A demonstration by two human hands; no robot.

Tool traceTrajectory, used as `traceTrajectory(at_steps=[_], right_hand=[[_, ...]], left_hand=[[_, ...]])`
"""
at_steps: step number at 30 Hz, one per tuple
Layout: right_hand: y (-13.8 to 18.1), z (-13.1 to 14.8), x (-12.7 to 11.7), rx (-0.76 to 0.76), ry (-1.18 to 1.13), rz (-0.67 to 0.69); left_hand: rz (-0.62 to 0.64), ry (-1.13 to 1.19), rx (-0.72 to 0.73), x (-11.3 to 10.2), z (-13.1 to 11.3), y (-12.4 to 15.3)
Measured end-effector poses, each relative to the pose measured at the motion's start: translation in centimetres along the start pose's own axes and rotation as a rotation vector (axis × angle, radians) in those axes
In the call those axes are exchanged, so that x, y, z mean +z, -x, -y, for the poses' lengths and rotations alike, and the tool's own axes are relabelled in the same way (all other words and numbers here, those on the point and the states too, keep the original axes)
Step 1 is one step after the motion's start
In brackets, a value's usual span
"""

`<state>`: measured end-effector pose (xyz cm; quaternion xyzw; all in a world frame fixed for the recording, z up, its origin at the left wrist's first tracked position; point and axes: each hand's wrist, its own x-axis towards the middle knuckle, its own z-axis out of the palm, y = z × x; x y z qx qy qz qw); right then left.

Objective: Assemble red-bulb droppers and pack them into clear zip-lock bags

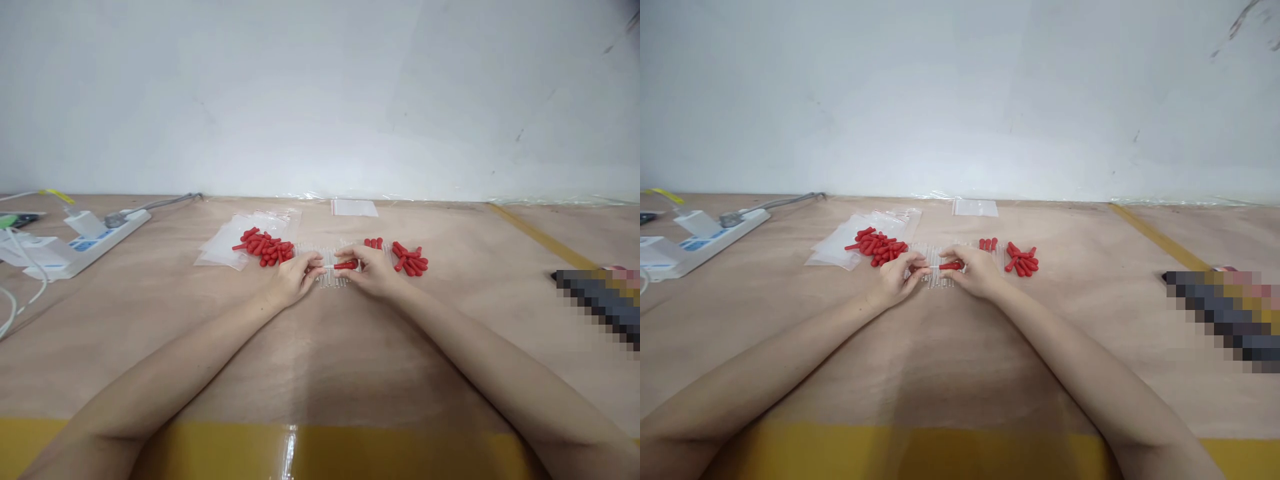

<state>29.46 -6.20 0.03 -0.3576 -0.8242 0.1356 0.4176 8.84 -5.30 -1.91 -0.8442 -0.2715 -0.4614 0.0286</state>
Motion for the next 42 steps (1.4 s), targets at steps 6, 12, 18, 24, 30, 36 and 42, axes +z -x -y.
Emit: traceTrajectory(at_steps=[6,12,18,24,30,36,42], right_hand=[[-1.1,-1.1,-3.4,0.304,-0.401,-0.057],[-2.3,-3.5,-8.9,0.602,-0.387,-0.279],[-3.2,-5.7,-8.2,0.752,-0.011,-0.017],[-4.2,-6.1,-5.9,0.685,0.382,0.125],[-3.7,-6.2,-7.1,0.652,0.496,0.068],[-1.6,-6.7,-9.4,0.773,0.643,0.149],[-0.7,-5.8,-8.9,0.910,0.508,0.271]], left_hand=[[0.063,-0.033,-0.109,-0.9,0.2,-0.4],[0.096,-0.089,-0.129,-1.0,0.4,-0.8],[0.136,-0.114,-0.111,-0.8,0.3,-0.7],[0.151,-0.125,-0.115,-1.0,0.2,-0.8],[0.150,-0.158,-0.123,-1.1,0.2,-0.7],[0.121,-0.222,-0.212,-0.8,0.0,-1.6],[0.312,-0.348,-0.495,1.3,0.2,-4.7]])
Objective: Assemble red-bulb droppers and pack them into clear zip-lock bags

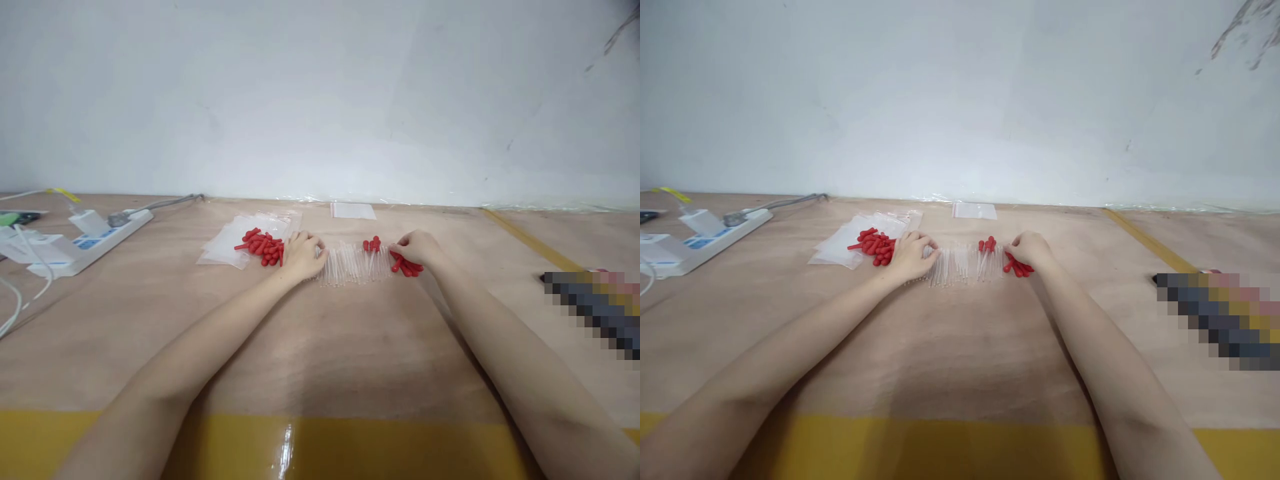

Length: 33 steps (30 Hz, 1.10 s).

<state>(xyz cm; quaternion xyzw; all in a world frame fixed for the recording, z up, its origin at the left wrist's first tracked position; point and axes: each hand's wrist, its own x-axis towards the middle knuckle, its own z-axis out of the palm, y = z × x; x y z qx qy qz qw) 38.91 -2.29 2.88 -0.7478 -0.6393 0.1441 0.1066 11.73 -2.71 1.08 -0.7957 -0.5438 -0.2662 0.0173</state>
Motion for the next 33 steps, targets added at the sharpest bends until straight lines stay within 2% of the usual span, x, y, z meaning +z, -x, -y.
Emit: traceTrajectory(at_steps=[7,12,17,24,26,29,33], right_hand=[[0.6,1.1,0.1,0.063,0.028,-0.124],[0.6,0.9,-0.1,0.110,-0.016,-0.109],[0.3,0.7,-0.2,0.123,-0.006,-0.197],[0.5,1.1,-0.4,0.119,-0.019,-0.346],[0.5,1.1,-0.5,0.122,-0.017,-0.322],[0.5,1.1,-0.5,0.144,-0.018,-0.217],[0.4,1.0,-0.7,0.144,-0.007,-0.180]], left_hand=[[0.192,-0.066,-0.101,1.9,-3.1,-3.6],[0.293,-0.127,-0.243,2.8,-3.8,-4.7],[0.333,-0.134,-0.283,3.2,-3.7,-5.3],[0.365,-0.113,-0.361,2.8,-5.3,-5.7],[0.366,-0.091,-0.369,2.7,-5.6,-5.7],[0.349,-0.040,-0.369,2.3,-5.6,-5.7],[0.284,0.048,-0.335,0.5,-5.0,-5.5]])
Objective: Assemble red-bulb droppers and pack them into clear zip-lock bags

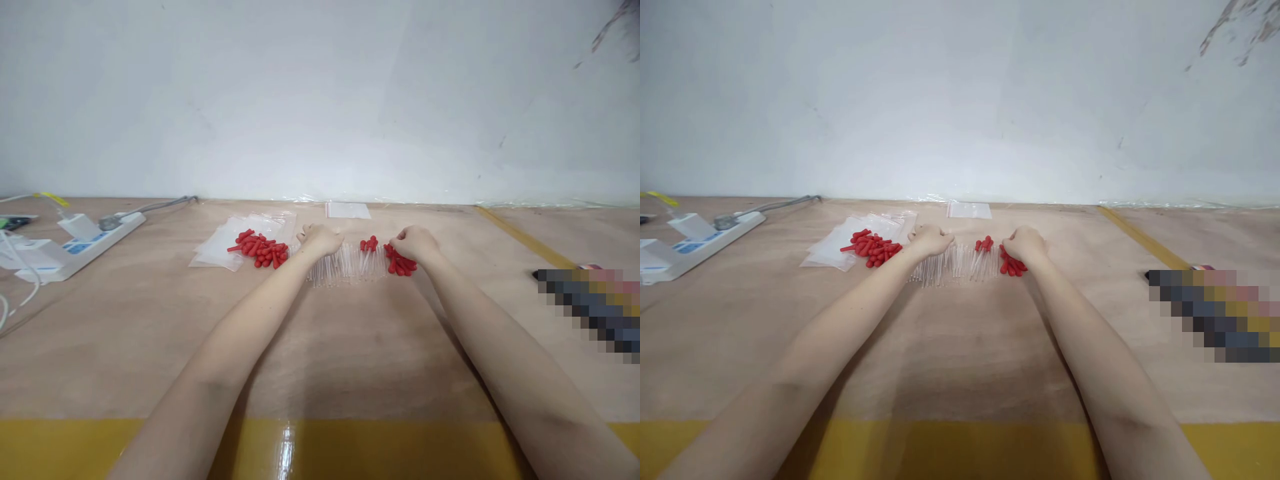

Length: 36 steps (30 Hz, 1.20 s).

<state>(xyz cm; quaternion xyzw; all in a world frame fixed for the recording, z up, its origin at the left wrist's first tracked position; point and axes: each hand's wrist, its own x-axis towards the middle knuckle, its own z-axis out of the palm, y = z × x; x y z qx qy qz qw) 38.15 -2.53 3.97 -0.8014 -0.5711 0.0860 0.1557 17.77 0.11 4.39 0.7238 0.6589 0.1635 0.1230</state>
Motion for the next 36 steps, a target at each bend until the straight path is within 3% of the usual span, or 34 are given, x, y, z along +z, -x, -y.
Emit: traceTrajectory(at_steps=[5,7,11,16,19,23,36], right_hand=[[-0.3,-0.4,-0.1,-0.009,-0.101,0.154],[-0.5,-0.7,-0.3,-0.006,-0.125,0.166],[-0.1,-0.3,-0.8,-0.088,-0.272,-0.014],[2.6,2.6,1.2,-0.478,-0.491,-0.207],[4.4,4.2,3.8,-0.778,-0.554,-0.222],[5.7,5.0,6.2,-0.976,-0.541,-0.241],[6.4,5.3,6.3,-1.053,-0.528,-0.245]], left_hand=[[-0.031,0.164,0.152,-2.9,2.3,2.1],[-0.104,0.310,0.247,-3.6,3.8,3.3],[-0.113,0.426,0.441,-3.7,6.8,5.8],[-0.298,0.243,0.572,-1.4,9.0,6.5],[-0.392,0.154,0.612,0.0,9.4,6.1],[-0.413,0.090,0.644,0.4,9.3,6.0],[-0.397,0.151,0.740,0.4,9.3,6.1]])
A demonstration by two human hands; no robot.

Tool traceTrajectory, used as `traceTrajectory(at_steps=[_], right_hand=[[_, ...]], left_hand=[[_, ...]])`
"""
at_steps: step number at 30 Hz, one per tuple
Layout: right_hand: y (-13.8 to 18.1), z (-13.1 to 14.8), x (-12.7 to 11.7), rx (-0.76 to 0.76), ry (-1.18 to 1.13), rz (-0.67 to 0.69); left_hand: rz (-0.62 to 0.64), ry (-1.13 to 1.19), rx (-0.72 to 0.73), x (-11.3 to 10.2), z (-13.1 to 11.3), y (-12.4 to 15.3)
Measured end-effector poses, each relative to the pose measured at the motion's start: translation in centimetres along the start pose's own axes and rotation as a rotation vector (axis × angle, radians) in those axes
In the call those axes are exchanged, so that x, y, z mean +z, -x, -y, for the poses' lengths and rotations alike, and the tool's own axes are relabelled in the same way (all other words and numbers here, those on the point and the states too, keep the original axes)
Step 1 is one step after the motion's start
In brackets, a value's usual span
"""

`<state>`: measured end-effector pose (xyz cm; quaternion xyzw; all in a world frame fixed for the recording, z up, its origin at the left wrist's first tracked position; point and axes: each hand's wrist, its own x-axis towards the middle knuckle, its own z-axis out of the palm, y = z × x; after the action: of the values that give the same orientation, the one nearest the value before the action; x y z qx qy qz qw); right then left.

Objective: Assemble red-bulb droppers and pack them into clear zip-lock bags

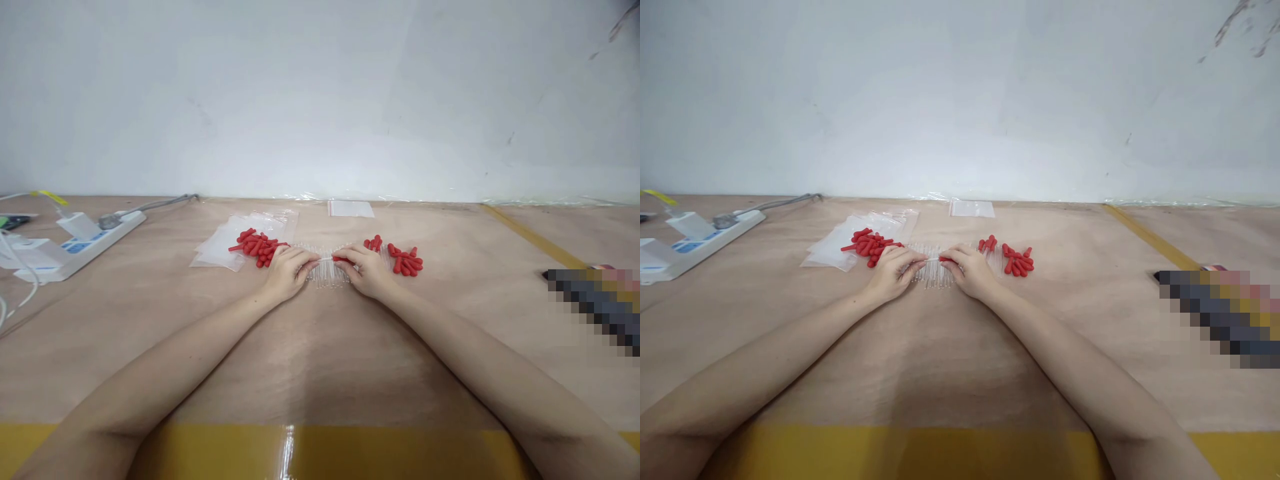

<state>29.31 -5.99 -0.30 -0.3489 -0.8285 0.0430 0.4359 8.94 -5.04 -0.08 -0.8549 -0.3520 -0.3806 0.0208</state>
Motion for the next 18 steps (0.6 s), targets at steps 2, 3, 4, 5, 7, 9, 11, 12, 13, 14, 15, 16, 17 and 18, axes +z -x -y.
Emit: traceTrajectory(at_steps=[2,3,4,5,7,9,11,12,13,14,15,16,17,18], right_hand=[[-0.02,0.07,-0.04,-0.016,-0.001,-0.001],[-0.01,0.06,-0.03,-0.021,-0.001,-0.002],[0.02,0.02,0.01,-0.021,-0.002,-0.004],[0.07,-0.04,0.07,-0.022,-0.005,-0.004],[0.22,-0.17,0.26,-0.027,-0.015,-0.008],[0.38,-0.28,0.48,-0.040,-0.026,-0.015],[0.53,-0.35,0.64,-0.064,-0.029,-0.022],[0.59,-0.37,0.68,-0.082,-0.029,-0.027],[0.65,-0.38,0.71,-0.102,-0.028,-0.031],[0.70,-0.39,0.71,-0.121,-0.026,-0.034],[0.74,-0.39,0.70,-0.135,-0.025,-0.034],[0.79,-0.39,0.69,-0.147,-0.024,-0.030],[0.83,-0.40,0.66,-0.156,-0.024,-0.020],[0.87,-0.40,0.64,-0.163,-0.025,-0.003]], left_hand=[[-0.005,0.066,0.027,-0.01,0.13,0.04],[-0.005,0.101,0.038,-0.02,0.20,0.08],[-0.006,0.133,0.048,-0.04,0.26,0.14],[-0.006,0.155,0.056,-0.06,0.32,0.20],[0.000,0.176,0.065,-0.07,0.40,0.30],[0.001,0.180,0.076,-0.04,0.45,0.36],[-0.002,0.181,0.092,0.00,0.47,0.38],[-0.004,0.183,0.103,0.03,0.47,0.40],[-0.007,0.183,0.115,0.04,0.47,0.42],[-0.006,0.181,0.125,0.05,0.47,0.46],[-0.003,0.176,0.132,0.06,0.46,0.53],[0.001,0.168,0.138,0.05,0.45,0.61],[0.009,0.158,0.143,0.04,0.42,0.72],[0.020,0.148,0.146,0.02,0.39,0.83]])
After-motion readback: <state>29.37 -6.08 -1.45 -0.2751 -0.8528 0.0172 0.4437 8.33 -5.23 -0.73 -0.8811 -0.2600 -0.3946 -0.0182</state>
